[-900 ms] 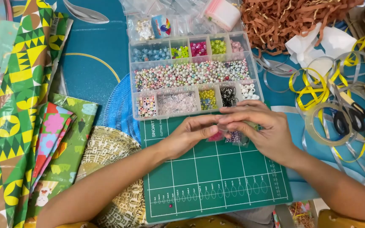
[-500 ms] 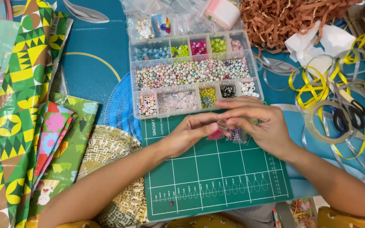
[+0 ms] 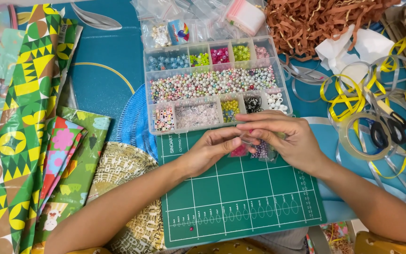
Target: Picking small decorative beads from a storage container and placing them into a small plastic bag.
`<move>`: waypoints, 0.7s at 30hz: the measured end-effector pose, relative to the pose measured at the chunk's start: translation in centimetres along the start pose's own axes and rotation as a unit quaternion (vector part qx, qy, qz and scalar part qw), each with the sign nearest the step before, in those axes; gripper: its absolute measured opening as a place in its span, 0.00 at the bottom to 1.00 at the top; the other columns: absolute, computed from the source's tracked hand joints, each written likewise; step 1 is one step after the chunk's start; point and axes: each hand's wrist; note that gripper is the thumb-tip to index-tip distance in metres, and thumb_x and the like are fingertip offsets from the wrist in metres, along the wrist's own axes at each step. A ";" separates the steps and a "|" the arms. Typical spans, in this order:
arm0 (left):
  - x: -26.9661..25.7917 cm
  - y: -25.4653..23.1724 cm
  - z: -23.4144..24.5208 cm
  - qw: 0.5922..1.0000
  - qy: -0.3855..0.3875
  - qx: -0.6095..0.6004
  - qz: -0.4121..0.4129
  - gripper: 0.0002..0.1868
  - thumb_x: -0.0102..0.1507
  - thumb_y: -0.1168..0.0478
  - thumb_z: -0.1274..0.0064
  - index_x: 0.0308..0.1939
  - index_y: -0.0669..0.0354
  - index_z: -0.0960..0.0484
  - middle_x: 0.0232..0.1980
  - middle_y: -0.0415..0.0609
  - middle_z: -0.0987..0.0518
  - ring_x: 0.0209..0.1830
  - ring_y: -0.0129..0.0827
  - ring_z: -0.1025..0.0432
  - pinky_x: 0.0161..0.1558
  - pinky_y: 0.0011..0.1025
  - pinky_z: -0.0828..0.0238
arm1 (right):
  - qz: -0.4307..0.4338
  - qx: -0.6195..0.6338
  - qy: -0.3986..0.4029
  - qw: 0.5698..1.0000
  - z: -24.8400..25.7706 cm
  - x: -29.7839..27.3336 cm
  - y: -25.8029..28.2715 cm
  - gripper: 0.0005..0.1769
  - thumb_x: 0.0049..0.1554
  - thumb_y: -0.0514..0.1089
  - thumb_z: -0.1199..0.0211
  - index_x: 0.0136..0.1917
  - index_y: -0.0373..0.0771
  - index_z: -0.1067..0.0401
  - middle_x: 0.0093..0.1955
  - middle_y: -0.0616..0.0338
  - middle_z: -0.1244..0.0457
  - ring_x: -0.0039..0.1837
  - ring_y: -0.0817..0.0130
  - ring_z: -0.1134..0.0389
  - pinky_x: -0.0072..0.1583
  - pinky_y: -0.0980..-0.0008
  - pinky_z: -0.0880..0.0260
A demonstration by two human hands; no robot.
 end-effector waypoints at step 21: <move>0.1 0.4 0.1 1.000 -0.002 -0.004 -0.003 0.18 0.70 0.60 0.47 0.61 0.66 0.21 0.58 0.54 0.19 0.59 0.33 0.26 0.63 0.33 0.30 | -0.018 0.020 0.035 0.999 -0.5 0.1 0.5 0.17 0.66 0.40 0.50 0.61 0.36 0.23 0.70 0.45 0.35 0.74 0.49 0.39 0.72 0.45 0.43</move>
Point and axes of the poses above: each hand's wrist, its own x-axis towards the middle knuckle, its own z-axis out of the back of the hand, y = z × x
